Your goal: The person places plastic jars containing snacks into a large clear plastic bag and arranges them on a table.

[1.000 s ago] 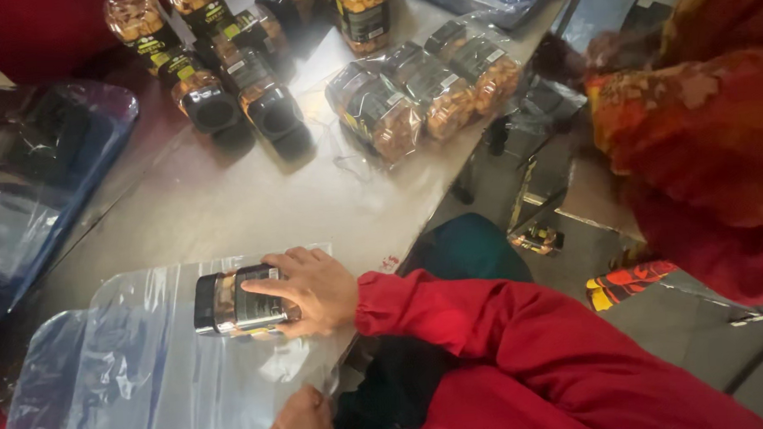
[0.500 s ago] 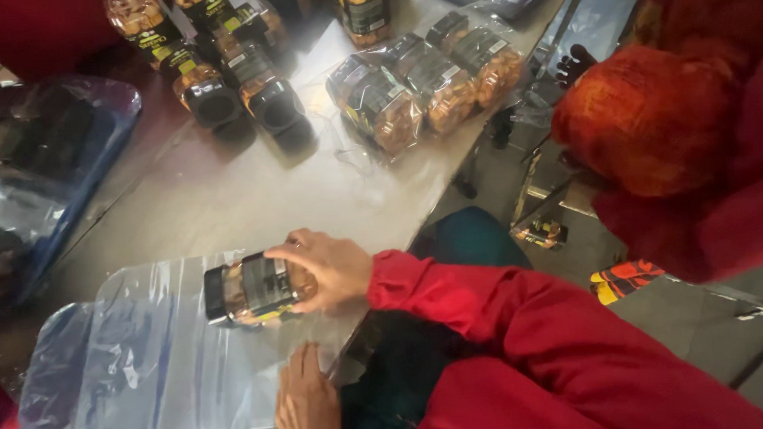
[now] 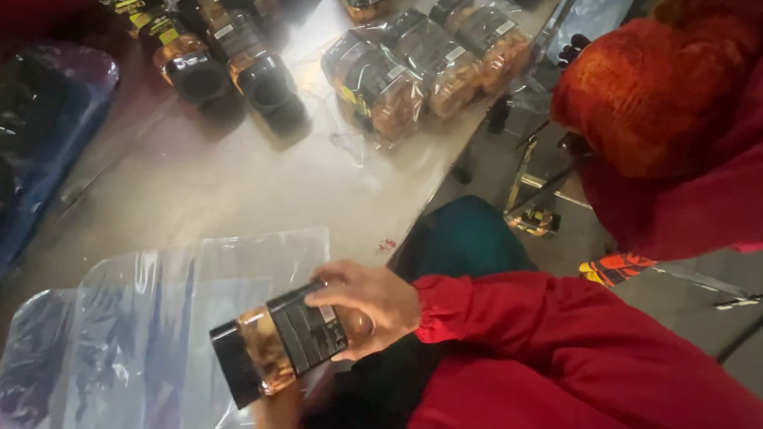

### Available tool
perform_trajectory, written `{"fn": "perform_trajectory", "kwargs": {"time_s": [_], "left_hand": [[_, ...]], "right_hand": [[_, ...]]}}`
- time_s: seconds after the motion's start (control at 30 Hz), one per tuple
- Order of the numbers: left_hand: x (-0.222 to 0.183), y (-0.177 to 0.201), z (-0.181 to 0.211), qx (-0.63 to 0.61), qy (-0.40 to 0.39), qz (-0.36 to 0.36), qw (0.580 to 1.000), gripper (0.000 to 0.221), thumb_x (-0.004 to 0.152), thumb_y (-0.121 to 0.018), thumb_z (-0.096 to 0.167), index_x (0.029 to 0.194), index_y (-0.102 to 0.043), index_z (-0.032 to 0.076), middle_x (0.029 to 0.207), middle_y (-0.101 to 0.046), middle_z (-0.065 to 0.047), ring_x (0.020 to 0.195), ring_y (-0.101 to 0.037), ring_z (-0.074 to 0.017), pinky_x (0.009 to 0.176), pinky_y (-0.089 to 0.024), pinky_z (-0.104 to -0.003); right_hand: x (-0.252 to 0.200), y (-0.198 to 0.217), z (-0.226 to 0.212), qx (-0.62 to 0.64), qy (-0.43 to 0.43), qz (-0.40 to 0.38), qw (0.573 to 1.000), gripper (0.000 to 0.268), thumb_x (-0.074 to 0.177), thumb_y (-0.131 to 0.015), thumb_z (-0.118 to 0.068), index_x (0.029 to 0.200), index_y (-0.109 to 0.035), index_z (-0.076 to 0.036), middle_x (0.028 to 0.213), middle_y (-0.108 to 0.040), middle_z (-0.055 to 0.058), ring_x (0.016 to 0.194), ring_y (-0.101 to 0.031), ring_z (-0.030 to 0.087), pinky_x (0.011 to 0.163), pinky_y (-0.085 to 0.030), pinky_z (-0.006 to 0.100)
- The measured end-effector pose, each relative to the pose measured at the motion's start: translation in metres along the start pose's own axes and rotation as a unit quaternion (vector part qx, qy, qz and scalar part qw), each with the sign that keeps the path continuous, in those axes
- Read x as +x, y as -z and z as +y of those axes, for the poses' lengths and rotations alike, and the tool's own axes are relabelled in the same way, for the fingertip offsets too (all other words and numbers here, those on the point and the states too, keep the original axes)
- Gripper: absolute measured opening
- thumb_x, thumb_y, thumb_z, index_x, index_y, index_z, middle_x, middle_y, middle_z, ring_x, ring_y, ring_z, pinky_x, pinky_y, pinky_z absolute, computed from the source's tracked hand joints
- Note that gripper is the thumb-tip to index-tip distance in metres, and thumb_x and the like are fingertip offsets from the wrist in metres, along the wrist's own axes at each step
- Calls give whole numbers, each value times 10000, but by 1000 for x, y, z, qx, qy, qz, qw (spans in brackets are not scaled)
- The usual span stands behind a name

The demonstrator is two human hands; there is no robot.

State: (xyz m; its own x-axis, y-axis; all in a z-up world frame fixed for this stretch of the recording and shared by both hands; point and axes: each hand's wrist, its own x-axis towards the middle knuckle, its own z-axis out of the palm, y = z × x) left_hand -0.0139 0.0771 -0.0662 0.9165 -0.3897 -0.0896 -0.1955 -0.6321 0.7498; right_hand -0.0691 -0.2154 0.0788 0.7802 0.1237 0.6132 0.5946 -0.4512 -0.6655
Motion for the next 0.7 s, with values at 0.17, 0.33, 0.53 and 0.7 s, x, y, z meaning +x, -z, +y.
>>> {"fn": "perform_trajectory", "kwargs": {"time_s": [0.17,0.33,0.53,0.7], "left_hand": [[8,51,1,-329,51,-5,943,796,791,-637,-27,1544,-380,-26,1136,-627,-196,661,-613,-142,514,-480,-276],[-13,70,93,32,-115,149,982,931,685,-628,-36,1554,-295,-80,1534,-371,-274,612,-643,-243,467,-496,-310],[-25,26,173,287,-164,90,940,728,769,-587,78,1466,-425,-55,1609,-343,-229,566,-708,-255,437,-538,-353],[-23,13,183,301,-250,108,914,636,845,-569,78,1454,-448,-57,1584,-387,-226,645,-723,-218,440,-522,-318]], "right_hand": [[-6,4,10,-19,-33,-68,997,876,743,-903,-344,1507,-500,-204,1417,-517,202,1201,-622,370,960,-562,429],[1,10,17,-123,85,-114,982,883,687,-903,-312,1484,-524,-295,1393,-475,185,1247,-559,398,1038,-509,471],[0,-9,19,-40,-32,-72,996,785,776,-885,-353,1458,-533,-186,1399,-543,187,1237,-597,366,948,-528,413],[-6,-48,41,364,-343,78,862,704,827,-814,-289,1458,-521,-178,1301,-607,153,1159,-624,289,927,-546,430]]}}
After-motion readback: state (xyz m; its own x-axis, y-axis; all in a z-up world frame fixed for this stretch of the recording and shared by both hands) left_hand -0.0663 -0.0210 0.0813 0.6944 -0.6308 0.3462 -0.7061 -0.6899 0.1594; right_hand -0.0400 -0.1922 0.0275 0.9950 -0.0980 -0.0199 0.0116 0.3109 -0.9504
